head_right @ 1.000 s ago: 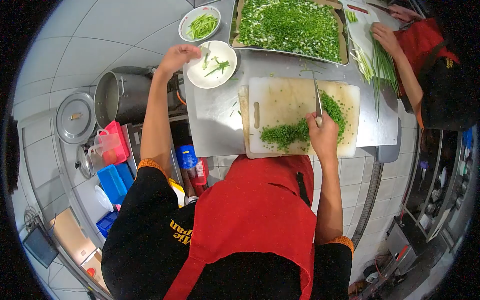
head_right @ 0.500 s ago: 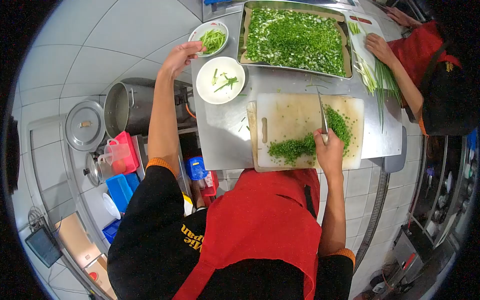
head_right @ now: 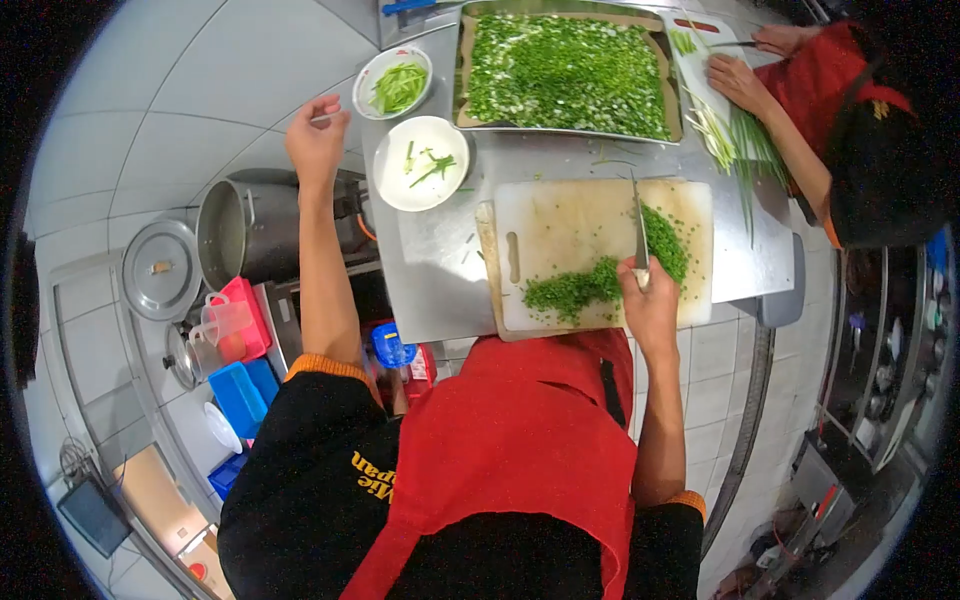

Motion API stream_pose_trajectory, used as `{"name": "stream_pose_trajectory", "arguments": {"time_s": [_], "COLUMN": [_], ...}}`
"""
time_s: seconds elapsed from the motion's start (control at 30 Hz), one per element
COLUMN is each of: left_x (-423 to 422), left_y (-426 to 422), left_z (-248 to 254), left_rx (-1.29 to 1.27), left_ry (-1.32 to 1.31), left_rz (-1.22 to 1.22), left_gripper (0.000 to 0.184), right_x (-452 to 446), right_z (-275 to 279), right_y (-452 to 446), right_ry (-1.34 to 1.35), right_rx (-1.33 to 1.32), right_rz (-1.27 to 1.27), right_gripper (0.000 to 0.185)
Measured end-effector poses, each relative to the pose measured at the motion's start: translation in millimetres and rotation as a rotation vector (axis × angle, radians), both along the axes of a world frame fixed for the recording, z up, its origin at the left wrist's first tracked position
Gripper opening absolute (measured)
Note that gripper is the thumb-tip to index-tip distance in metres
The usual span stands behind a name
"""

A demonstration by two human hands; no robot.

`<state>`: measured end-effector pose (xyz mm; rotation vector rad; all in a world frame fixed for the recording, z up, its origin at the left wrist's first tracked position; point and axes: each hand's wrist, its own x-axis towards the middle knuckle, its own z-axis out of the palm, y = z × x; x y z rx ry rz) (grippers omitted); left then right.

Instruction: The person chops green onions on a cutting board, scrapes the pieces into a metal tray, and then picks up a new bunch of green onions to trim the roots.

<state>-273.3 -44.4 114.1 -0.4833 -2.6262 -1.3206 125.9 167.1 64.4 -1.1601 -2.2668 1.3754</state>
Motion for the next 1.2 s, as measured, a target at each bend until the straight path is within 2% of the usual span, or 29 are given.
{"name": "stream_pose_trajectory", "arguments": {"time_s": [0.13,0.2,0.27,0.33,0.4,0.53,0.6,0.67,0.7,0.73,0.77,0.8,0.87,0.93,1.0,1.03,1.1,1.2], "left_x": [59.5,90.7,112.2,132.5,145.1,171.0,174.8,171.5,166.1,161.0,154.4,148.2,133.8,126.4,131.7,144.1,177.3,209.7], "left_y": [32.8,53.2,76.9,104.3,132.8,180.4,195.3,192.8,185.0,172.1,155.9,137.7,93.8,44.0,-0.3,-13.7,-28.6,-29.3], "left_z": [-12.2,-19.1,-34.4,-47.5,-74.6,-82.0,-83.9,-82.0,-76.3,-64.2,-50.3,-39.9,-38.8,-34.0,-37.4,-41.9,-58.2,-93.0], "left_rx": [-0.026,-0.218,-0.099,-0.161,-0.256,-0.365,-0.532,-0.435,-0.342,-0.356,-0.259,-0.160,0.014,0.010,-0.226,-0.224,-0.398,-0.347], "left_ry": [-0.180,-0.053,0.027,-0.166,-0.126,-0.039,-0.094,-0.158,-0.223,-0.226,-0.255,-0.282,-0.374,-0.386,-0.532,-0.529,-0.346,-0.215], "left_rz": [-0.188,-0.388,-0.575,-0.724,-0.827,-0.750,-0.695,-0.742,-0.777,-0.775,-0.794,-0.811,-0.712,-0.609,-0.547,-0.527,-0.545,-0.421], "left_gripper": [0.027,0.030,0.028,0.025,0.026,0.037,0.043,0.043,0.043,0.043,0.039,0.034,0.031,0.031,0.033,0.033,0.045,0.053], "right_x": [6.9,9.5,13.9,16.4,20.6,34.8,43.2,56.6,63.2,64.9,70.4,76.7,91.8,102.4,106.8,106.0,101.5,82.8], "right_z": [1.8,19.5,23.2,25.3,28.4,24.7,24.8,24.5,23.6,27.5,38.9,37.7,34.3,35.1,32.9,32.9,31.7,33.8], "right_y": [-8.2,-11.2,-12.2,-14.5,-16.4,-20.9,-23.3,-23.4,-24.3,-28.1,-29.5,-32.4,-32.8,-35.1,-37.4,-38.1,-37.5,-36.2], "right_ry": [0.096,0.002,0.012,0.031,0.042,0.031,0.048,0.025,0.070,0.115,0.070,0.073,0.055,0.020,-0.014,-0.031,-0.039,-0.050], "right_rx": [-0.036,-0.264,-0.267,-0.276,-0.286,-0.252,-0.269,-0.285,-0.273,-0.263,-0.381,-0.390,-0.393,-0.404,-0.437,-0.443,-0.460,-0.434], "right_rz": [-0.107,-0.198,-0.209,-0.218,-0.245,-0.280,-0.326,-0.330,-0.353,-0.376,-0.426,-0.426,-0.476,-0.461,-0.500,-0.491,-0.435,-0.335], "right_gripper": [0.022,0.022,0.022,0.022,0.021,0.020,0.019,0.017,0.017,0.016,0.015,0.015,0.017,0.018,0.019,0.019,0.019,0.019]}}
